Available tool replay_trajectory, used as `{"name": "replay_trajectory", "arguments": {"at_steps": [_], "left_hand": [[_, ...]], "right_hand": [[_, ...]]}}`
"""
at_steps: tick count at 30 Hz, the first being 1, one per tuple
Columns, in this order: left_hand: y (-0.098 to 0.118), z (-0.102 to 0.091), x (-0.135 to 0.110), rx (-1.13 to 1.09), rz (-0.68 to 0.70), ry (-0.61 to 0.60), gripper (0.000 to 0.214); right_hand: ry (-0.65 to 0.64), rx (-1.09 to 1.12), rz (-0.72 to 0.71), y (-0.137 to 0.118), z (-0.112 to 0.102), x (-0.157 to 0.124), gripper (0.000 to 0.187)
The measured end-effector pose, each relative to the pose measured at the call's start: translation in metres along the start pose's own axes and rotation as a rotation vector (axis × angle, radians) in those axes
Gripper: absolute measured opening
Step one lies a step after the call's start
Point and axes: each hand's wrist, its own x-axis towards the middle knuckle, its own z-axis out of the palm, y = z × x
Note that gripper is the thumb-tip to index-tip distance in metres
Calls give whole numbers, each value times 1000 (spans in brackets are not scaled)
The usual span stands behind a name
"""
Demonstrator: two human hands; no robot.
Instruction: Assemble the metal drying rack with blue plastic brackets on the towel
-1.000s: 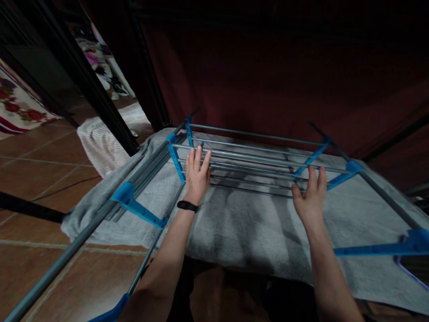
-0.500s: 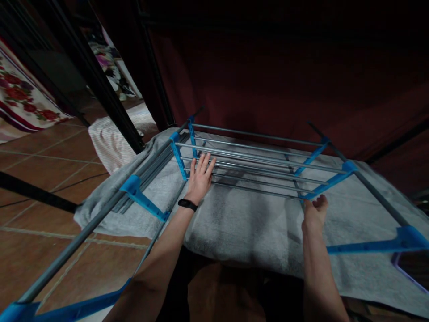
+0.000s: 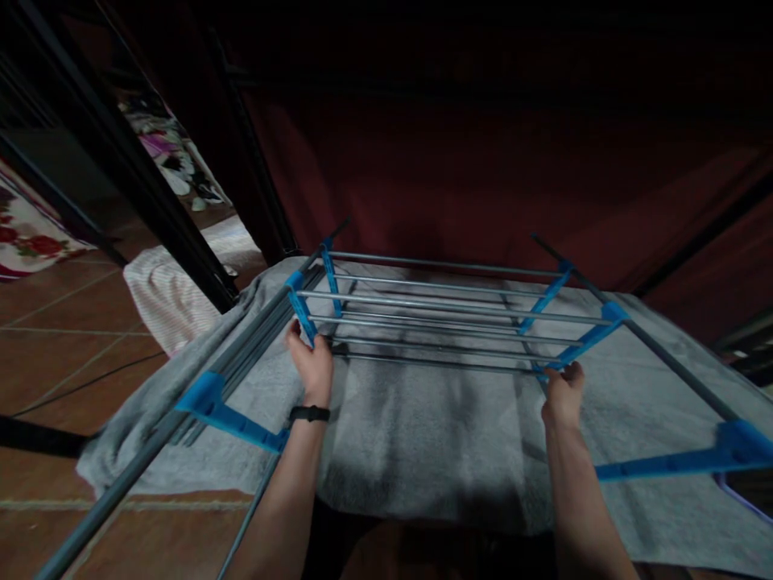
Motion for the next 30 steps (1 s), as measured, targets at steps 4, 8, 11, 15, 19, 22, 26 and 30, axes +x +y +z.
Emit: {"name": "replay_trajectory", "arguments": {"at_steps": [4,8,11,15,19,22,26,30], "left_hand": [[-20,11,12,-118,-249,-137,22],[-25,13,17,-125,-272,-133,18],[-21,12,17,-124,-248,-120,23],[-13,11,14,-139,-236,-90,21],[-9,13,14,-149,-234,-64,21],[-7,16,19,-123,-219,-62,21],[-8,22,24,-135,-149,-37,21],[-13,26,26,-99,-123,-39,18]], "right_hand": [[4,101,80,-6,5,1,46],[15,123,82,-14,10,-1,45],[26,130,94,-17,11,-1,46],[13,133,116,-17,8,-1,43],[-15,140,116,-16,6,0,41],[-42,154,117,-18,9,3,42],[-89,198,95,-20,15,7,49],[-128,221,72,-19,19,10,47]]}}
